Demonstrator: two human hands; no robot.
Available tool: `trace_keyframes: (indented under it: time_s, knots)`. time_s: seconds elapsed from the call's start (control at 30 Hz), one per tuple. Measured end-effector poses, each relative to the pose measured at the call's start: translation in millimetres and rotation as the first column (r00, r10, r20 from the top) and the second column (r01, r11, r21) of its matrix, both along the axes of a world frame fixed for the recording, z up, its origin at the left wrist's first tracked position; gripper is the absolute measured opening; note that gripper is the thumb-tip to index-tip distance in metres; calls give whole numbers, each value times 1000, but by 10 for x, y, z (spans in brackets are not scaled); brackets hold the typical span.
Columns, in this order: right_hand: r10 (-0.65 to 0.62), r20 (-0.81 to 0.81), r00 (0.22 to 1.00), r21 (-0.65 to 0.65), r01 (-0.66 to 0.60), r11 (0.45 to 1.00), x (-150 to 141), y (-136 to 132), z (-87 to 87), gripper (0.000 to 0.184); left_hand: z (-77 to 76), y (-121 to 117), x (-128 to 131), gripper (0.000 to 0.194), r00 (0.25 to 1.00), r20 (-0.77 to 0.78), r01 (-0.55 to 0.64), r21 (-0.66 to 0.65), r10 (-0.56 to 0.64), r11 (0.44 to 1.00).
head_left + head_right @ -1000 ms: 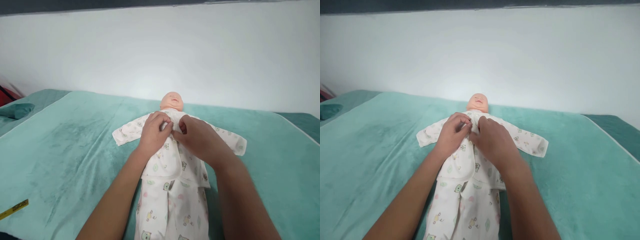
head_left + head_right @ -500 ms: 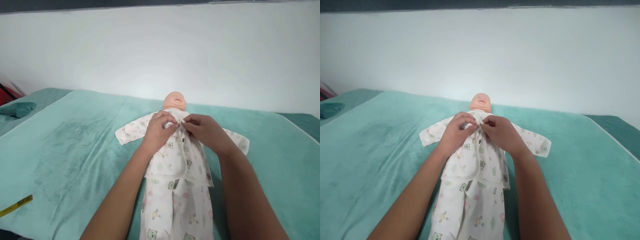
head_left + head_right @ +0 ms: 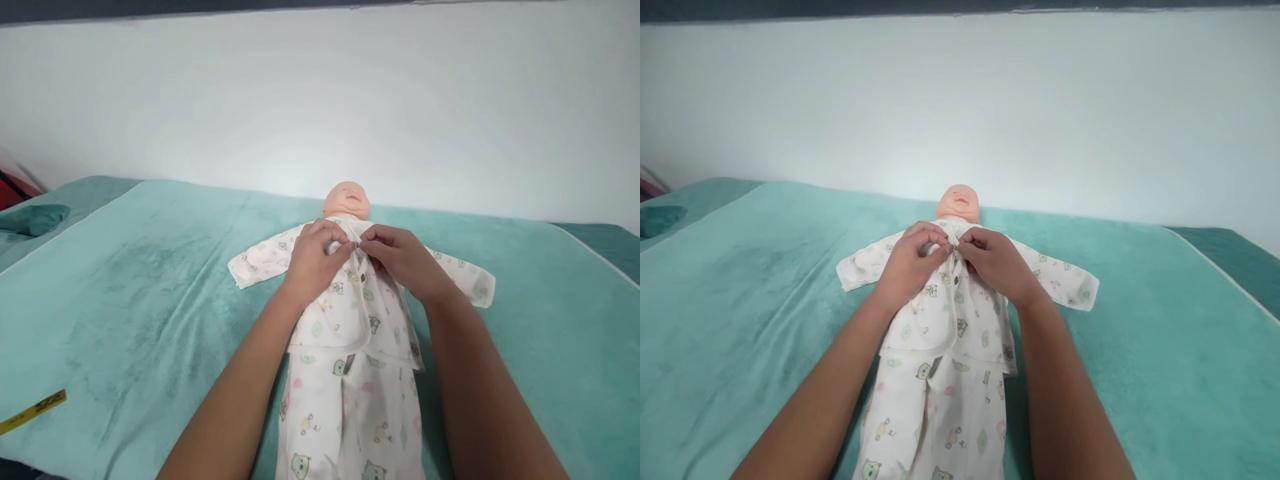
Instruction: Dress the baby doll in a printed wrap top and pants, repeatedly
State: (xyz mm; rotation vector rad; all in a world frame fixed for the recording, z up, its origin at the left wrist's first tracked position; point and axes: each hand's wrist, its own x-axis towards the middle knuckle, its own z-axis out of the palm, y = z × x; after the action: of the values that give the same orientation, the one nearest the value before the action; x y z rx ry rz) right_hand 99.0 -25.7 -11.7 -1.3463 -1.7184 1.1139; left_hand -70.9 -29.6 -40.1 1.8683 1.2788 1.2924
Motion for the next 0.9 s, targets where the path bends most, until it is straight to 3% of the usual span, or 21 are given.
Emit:
trace_keyframes:
  time_s: [0.27,0.47,0.67,0.9]
  knots:
    - [34,-121,992,-4,-35,999,27,22,-42,14,8,17,-26,8,992,122,43,-57,-36,997]
    - [54,-164,985,6,-54,999,43,26,-52,29,13,18,-33,12,996,63,61,-27,-59,998]
    - [85,-199,976,-56,-98,994,75,56,-71,20,21,19,-44,14,997,-10,75,-7,-75,997]
    - [126,-147,981,-35,-132,991,108,69,-91,24,31,32,-61,16,993,-47,105,-4,-105,994]
